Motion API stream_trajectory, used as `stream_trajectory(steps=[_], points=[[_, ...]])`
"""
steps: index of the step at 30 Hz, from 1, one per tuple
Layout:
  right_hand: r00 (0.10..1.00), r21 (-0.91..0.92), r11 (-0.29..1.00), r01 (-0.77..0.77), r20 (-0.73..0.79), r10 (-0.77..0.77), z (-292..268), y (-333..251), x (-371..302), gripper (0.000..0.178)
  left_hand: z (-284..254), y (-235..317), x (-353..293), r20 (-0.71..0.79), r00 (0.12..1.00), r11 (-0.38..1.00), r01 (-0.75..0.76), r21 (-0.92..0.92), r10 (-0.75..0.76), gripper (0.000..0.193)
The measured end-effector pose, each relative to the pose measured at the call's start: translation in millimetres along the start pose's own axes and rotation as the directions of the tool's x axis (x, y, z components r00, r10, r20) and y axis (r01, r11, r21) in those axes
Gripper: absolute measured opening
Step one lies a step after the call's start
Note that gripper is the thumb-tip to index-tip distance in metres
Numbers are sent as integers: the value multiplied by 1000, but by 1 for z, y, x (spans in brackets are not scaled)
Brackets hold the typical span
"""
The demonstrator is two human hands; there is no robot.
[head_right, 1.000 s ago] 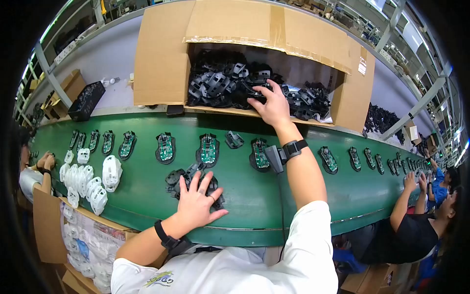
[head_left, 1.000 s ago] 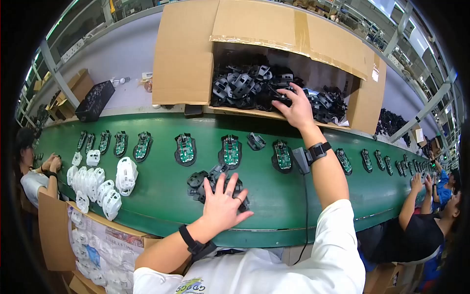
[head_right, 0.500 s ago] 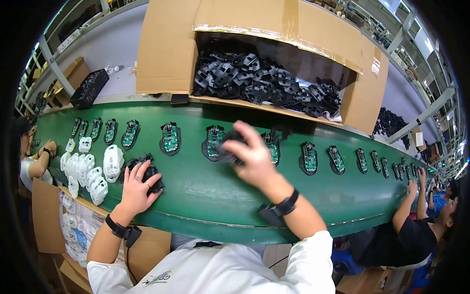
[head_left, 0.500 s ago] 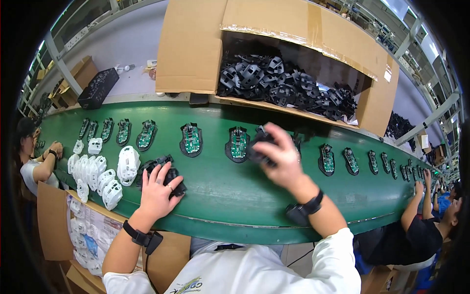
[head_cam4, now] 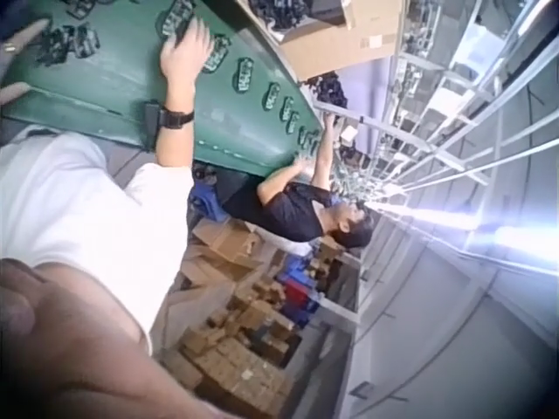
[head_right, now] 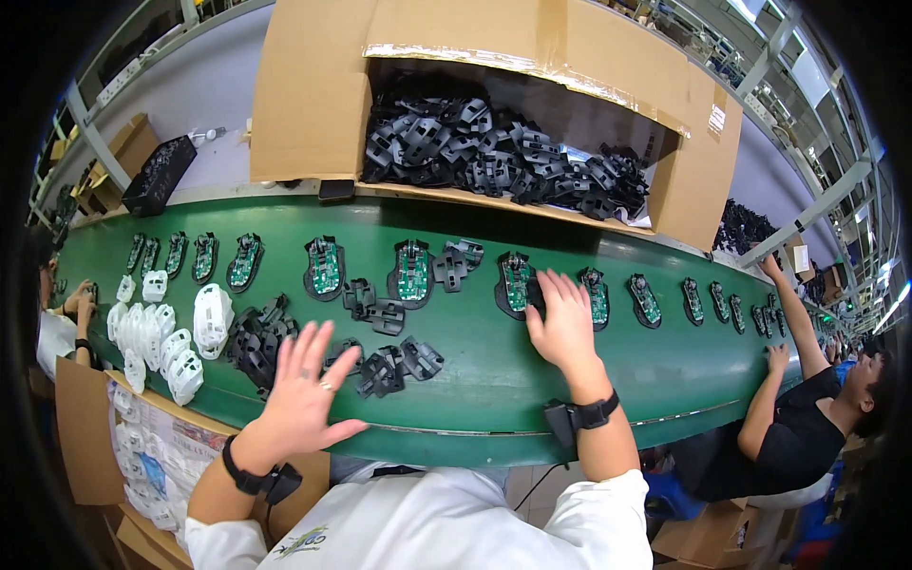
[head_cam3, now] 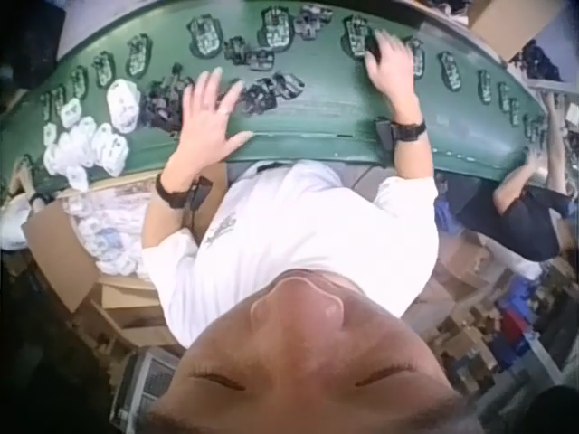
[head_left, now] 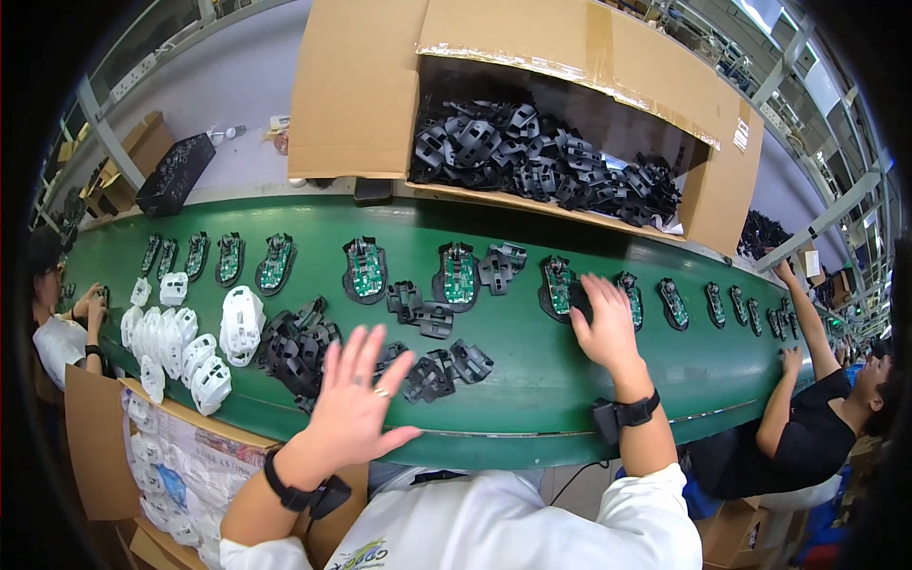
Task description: The recorder is assembling computer mice on a factory production line.
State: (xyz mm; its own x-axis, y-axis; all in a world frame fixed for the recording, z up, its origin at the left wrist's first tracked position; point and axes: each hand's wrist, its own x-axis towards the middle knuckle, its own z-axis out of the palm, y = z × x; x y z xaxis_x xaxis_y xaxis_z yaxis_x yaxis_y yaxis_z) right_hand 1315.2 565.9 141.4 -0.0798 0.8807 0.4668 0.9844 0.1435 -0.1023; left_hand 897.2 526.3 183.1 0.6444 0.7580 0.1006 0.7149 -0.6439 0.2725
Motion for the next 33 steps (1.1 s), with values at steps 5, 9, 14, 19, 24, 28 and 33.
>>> stream_trajectory(steps=[5,9,14,19,24,28,33], points=[[988,127,984,-128,97,116,-5,0,-48,58,30,25,60,-5,989,989,-148,14,148,87],[991,58,995,-78,118,71,-32,-26,-38,50,68,25,62,3,989,987,-146,62,146,73],[981,332,942,-49,193,-17,-11,15,-14,46,46,-8,18,55,964,958,-266,109,261,63],[996,418,904,88,-21,-87,-23,-52,-4,51,-1,-63,-52,133,980,961,-173,216,147,68],[949,400,880,255,72,-308,14,-107,44,52,-16,-100,-82,109,982,956,-176,236,154,67],[930,261,934,245,209,-302,25,-127,33,53,-40,-127,-104,162,973,941,-204,268,165,59],[899,323,910,258,266,-349,-10,-154,-28,58,-52,-162,-119,180,984,971,-46,236,2,60]])
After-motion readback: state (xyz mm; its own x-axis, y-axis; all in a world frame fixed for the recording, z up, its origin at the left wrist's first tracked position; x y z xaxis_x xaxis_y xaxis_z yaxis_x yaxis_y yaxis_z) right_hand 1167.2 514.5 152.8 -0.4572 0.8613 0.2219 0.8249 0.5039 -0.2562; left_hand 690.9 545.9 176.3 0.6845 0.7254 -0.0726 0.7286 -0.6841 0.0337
